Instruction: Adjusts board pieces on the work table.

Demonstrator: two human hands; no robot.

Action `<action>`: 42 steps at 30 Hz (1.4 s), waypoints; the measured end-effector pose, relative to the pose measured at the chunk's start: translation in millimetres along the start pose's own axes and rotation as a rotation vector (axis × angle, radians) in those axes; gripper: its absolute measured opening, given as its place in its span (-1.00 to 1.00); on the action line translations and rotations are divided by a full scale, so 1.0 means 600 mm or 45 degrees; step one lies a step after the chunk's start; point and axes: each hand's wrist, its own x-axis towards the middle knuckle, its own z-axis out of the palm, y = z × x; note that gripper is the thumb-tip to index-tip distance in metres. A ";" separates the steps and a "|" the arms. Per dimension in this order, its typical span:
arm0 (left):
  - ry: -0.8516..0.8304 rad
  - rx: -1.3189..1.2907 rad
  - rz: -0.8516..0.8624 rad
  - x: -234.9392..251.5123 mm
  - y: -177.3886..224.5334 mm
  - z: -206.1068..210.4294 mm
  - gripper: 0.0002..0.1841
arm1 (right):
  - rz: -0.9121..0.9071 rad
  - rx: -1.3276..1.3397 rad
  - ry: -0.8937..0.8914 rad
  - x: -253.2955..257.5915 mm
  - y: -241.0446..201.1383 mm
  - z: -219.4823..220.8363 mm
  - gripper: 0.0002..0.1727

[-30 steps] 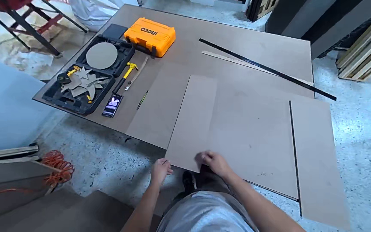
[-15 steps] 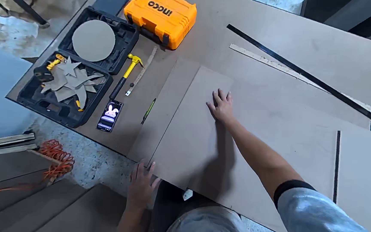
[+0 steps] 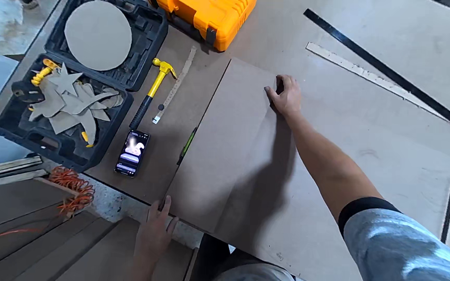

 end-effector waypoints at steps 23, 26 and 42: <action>0.015 -0.680 -0.787 0.056 0.033 -0.042 -0.57 | 0.116 -0.176 0.143 0.023 -0.015 0.021 -0.21; 0.118 -0.722 -0.748 0.051 0.028 -0.026 -0.62 | 0.114 -0.172 0.111 0.026 -0.013 0.018 -0.18; -0.092 -0.456 -0.652 0.071 0.044 -0.062 -0.57 | 0.224 0.047 0.230 0.001 0.004 -0.002 -0.02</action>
